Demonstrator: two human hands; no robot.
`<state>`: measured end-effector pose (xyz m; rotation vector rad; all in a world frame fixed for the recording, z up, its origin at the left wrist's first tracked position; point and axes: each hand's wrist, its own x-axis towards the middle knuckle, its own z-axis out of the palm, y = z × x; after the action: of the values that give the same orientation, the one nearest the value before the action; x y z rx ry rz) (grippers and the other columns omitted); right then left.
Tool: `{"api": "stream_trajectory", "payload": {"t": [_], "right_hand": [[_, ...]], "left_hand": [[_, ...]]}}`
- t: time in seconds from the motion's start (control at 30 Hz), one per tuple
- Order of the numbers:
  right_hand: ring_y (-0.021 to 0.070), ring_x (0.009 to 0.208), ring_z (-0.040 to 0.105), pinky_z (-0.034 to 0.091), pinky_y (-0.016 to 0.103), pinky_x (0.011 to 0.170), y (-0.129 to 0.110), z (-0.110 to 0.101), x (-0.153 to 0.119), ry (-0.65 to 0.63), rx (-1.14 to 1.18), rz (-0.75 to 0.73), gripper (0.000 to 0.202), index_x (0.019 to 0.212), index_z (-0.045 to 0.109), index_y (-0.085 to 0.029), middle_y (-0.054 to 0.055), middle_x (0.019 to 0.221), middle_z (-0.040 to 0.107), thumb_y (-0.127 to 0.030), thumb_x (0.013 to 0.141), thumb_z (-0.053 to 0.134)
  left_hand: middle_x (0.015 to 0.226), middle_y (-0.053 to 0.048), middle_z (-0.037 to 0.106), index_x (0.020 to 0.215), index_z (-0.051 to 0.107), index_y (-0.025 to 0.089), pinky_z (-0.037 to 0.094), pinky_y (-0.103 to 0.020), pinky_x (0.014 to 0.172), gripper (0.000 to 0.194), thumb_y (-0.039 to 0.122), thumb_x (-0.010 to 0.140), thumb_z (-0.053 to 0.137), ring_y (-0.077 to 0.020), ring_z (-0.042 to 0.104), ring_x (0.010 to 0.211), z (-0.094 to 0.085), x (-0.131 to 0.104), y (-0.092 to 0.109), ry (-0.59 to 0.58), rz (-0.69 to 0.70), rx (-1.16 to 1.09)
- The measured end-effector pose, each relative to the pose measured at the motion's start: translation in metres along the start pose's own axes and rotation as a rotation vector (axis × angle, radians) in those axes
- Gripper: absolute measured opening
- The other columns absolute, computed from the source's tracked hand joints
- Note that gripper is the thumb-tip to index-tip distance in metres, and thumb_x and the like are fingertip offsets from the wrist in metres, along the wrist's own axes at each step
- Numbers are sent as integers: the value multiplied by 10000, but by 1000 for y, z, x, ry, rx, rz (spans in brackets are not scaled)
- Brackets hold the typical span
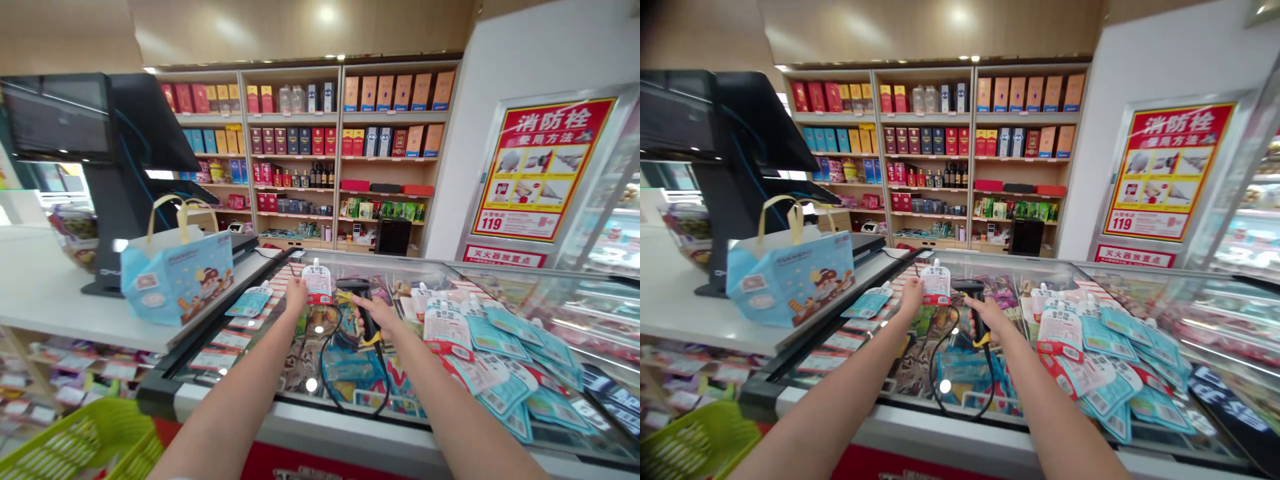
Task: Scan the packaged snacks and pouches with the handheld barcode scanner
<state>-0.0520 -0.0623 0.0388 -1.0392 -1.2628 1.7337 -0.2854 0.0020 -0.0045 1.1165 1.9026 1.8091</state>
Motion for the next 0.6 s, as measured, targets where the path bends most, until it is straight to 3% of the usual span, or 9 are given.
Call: {"api": "stream_trajectory", "payload": {"t": [0.17, 0.33, 0.47, 0.6], "right_hand": [[77, 360, 473, 410, 192, 364, 11, 59, 27, -129, 10, -10, 263, 799, 487, -189, -69, 474, 538, -342, 756, 696], [77, 353, 462, 404, 196, 363, 18, 108, 46, -173, -3, -12, 278, 782, 465, -197, -73, 463, 532, -359, 759, 690], [82, 360, 476, 410, 204, 371, 25, 130, 55, -203, -17, -10, 310, 771, 464, -198, -69, 475, 537, -387, 741, 708], [80, 368, 481, 407, 199, 376, 33, 131, 58, -243, -28, -9, 333, 776, 471, -196, -74, 477, 531, -407, 721, 722]], "left_hand": [[613, 4, 545, 677, 493, 209, 441, -269, 632, 65, 198, 741, 496, -172, 560, 645, -76, 32, -12, 103, -11, 139], [595, -19, 564, 611, 481, 212, 450, -282, 663, 129, 166, 730, 492, -194, 587, 682, -138, 54, -20, 95, 43, 401], [717, -76, 655, 692, 573, 184, 472, -296, 738, 91, 150, 742, 505, -228, 645, 798, -164, 64, -22, 24, 54, 629], [1019, -149, 686, 947, 644, 147, 465, -335, 872, 240, 107, 776, 481, -271, 633, 1016, -164, 55, -15, 6, 165, 877]]}}
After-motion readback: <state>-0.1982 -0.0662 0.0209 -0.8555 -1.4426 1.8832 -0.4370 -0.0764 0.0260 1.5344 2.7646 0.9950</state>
